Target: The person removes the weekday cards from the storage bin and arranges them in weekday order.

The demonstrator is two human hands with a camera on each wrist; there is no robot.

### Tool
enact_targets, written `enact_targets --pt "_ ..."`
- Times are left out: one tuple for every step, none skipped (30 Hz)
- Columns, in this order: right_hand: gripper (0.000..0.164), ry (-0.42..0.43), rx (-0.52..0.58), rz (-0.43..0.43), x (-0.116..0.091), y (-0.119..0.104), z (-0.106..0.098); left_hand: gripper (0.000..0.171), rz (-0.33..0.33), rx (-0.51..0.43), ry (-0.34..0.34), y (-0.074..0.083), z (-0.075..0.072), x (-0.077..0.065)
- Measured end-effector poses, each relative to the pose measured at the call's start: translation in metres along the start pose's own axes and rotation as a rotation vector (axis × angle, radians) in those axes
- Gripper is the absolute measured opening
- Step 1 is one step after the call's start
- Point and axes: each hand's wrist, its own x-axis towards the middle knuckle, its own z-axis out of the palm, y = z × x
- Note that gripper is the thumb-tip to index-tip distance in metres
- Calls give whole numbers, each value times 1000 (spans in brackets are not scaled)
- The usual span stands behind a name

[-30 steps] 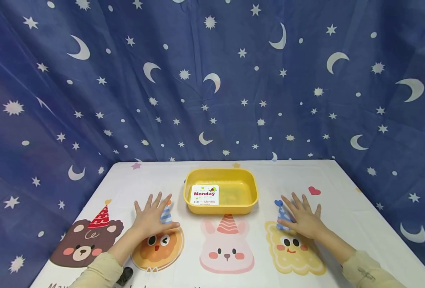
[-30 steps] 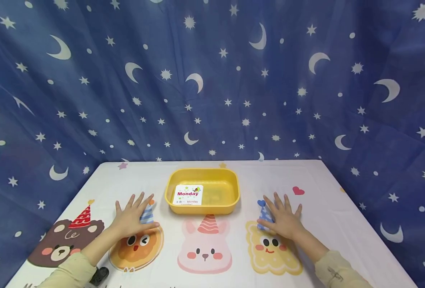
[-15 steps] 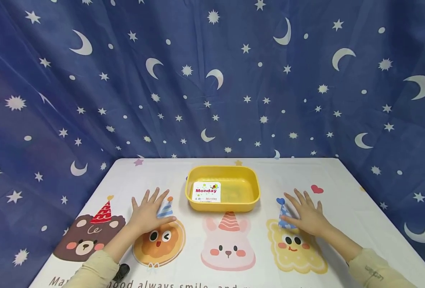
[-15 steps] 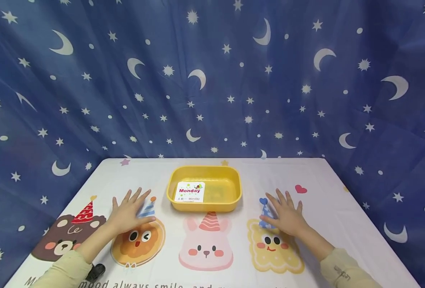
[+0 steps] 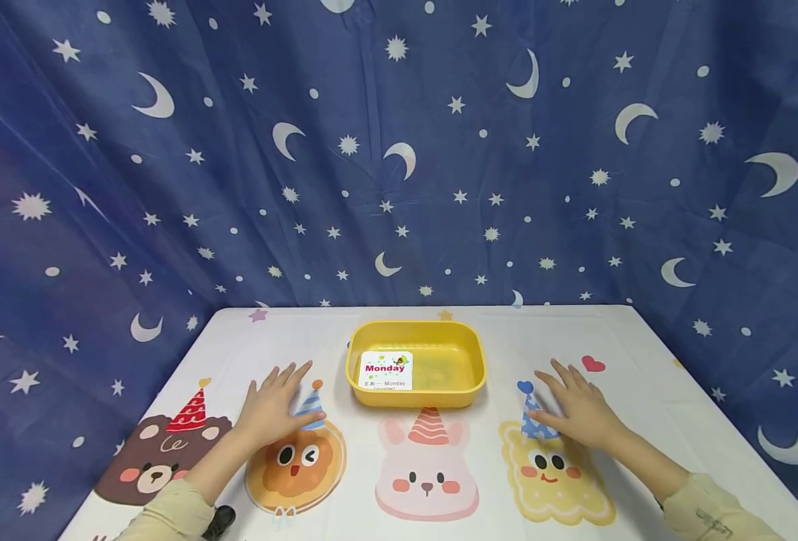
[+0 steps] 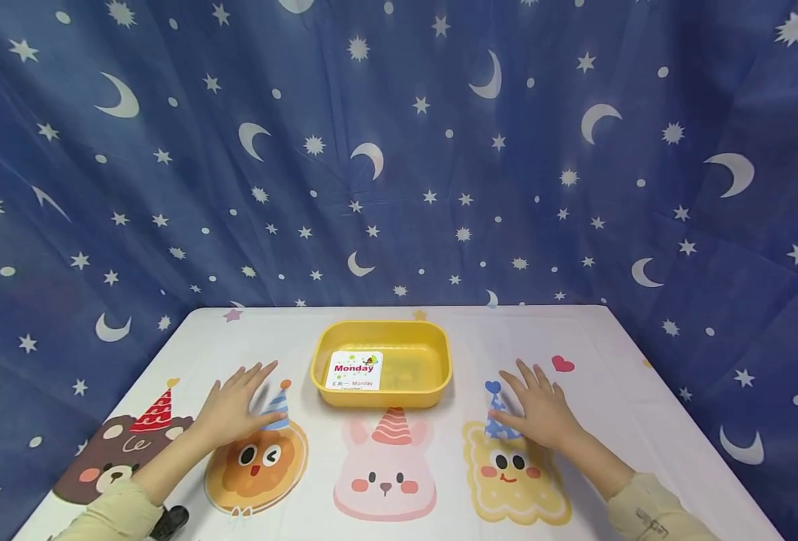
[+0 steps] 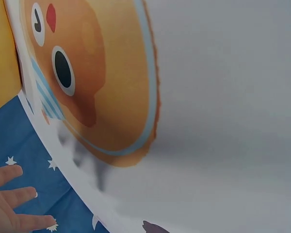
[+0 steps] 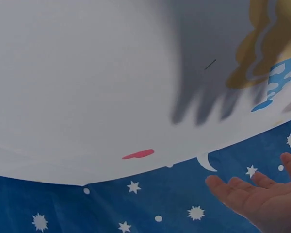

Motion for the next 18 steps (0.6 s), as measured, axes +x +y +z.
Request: enact_targets --pt "74 11 1 -13 0 0 0 90 7 5 4 0 0 0" --pt "73 17 4 -23 0 1 0 88 11 6 6 0 -1 1" --pt "72 24 6 -36 0 1 -1 87 15 7 10 0 -2 1" --pt "71 31 12 -47 0 1 -1 85 20 2 16 1 -3 1" --pt "69 40 17 -59 0 1 -1 84 23 -4 20 1 -4 2" --pt "68 49 20 -70 0 2 -2 82 26 -10 26 0 -4 2" --pt "66 55 23 -76 1 2 -2 81 28 -19 32 1 -5 2" --pt "65 58 28 -76 1 2 -3 80 27 -34 35 1 -5 2" --pt "64 61 34 -78 1 1 -3 79 25 -46 37 2 -6 2" --pt "62 65 41 -77 1 1 -4 77 23 -59 40 2 -6 2" --pt "61 69 47 -77 2 1 -5 76 17 -69 41 3 -7 2" --pt "59 71 52 -76 2 1 -5 74 12 -76 43 4 -8 1" --pt "56 74 59 -74 2 1 -6 72 5 -83 45 4 -9 1" --pt "54 75 67 -69 2 1 -7 70 -1 -89 49 5 -9 1" --pt "52 79 72 -65 2 1 -7 68 -6 -93 53 5 -10 1" --pt "50 85 72 -60 3 2 -8 66 -11 -99 57 5 -10 1" --pt "47 91 72 -55 3 2 -9 63 -16 -103 59 6 -10 1" --pt "44 97 70 -48 3 3 -9 61 -21 -105 58 6 -11 1"
